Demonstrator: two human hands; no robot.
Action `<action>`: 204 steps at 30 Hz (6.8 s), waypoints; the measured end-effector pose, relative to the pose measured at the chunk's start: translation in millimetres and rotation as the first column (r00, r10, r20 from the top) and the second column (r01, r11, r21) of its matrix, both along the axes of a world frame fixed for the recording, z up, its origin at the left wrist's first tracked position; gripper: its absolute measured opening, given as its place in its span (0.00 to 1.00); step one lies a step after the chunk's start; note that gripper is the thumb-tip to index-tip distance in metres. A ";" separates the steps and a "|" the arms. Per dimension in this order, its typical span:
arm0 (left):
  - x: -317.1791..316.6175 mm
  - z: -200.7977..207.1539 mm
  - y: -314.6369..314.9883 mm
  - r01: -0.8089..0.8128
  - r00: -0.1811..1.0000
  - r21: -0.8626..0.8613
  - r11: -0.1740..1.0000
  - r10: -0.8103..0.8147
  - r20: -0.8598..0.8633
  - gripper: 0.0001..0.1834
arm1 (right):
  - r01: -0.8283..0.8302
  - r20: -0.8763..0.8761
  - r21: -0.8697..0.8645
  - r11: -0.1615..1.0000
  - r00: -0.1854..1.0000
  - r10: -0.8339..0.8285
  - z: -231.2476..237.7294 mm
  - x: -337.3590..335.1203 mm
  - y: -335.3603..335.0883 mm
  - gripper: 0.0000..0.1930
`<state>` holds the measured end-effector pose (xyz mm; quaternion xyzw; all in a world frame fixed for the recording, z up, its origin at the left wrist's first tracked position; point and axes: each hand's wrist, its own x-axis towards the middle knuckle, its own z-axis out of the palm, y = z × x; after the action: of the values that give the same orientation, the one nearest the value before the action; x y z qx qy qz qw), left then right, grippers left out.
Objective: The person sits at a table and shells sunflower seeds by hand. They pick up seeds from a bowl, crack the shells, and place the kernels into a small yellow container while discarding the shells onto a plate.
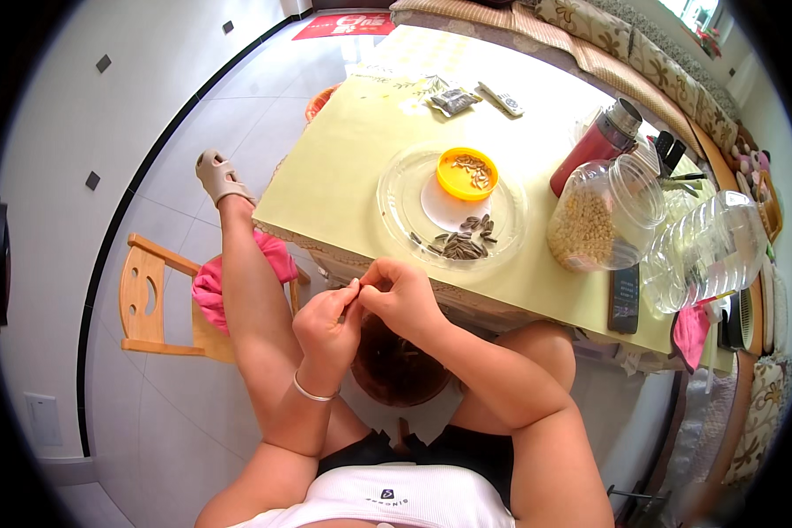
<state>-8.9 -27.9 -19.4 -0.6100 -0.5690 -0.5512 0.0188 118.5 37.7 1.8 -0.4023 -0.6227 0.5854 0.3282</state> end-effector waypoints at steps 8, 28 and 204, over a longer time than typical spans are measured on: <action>-0.6 4.0 -4.6 0.049 0.990 -0.104 0.993 -0.035 0.137 0.09 | -0.058 -0.151 -0.302 0.951 0.989 0.012 0.0 1.6 5.4 0.03; -16.8 -2.9 5.4 0.560 0.176 0.002 0.828 -0.122 0.977 0.09 | -0.104 -0.113 -0.300 0.948 0.991 0.073 21.0 13.6 11.4 0.04; 11.0 -8.1 -6.3 0.557 0.628 -0.178 0.811 -0.271 0.729 0.11 | 0.046 -0.068 -0.004 0.999 0.997 -0.047 50.7 71.4 57.4 0.04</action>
<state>2.1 -34.2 -27.5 -0.4753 -0.4732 -0.5977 -0.4393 189.8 95.1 52.5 -0.3967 -0.6010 0.5916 0.3624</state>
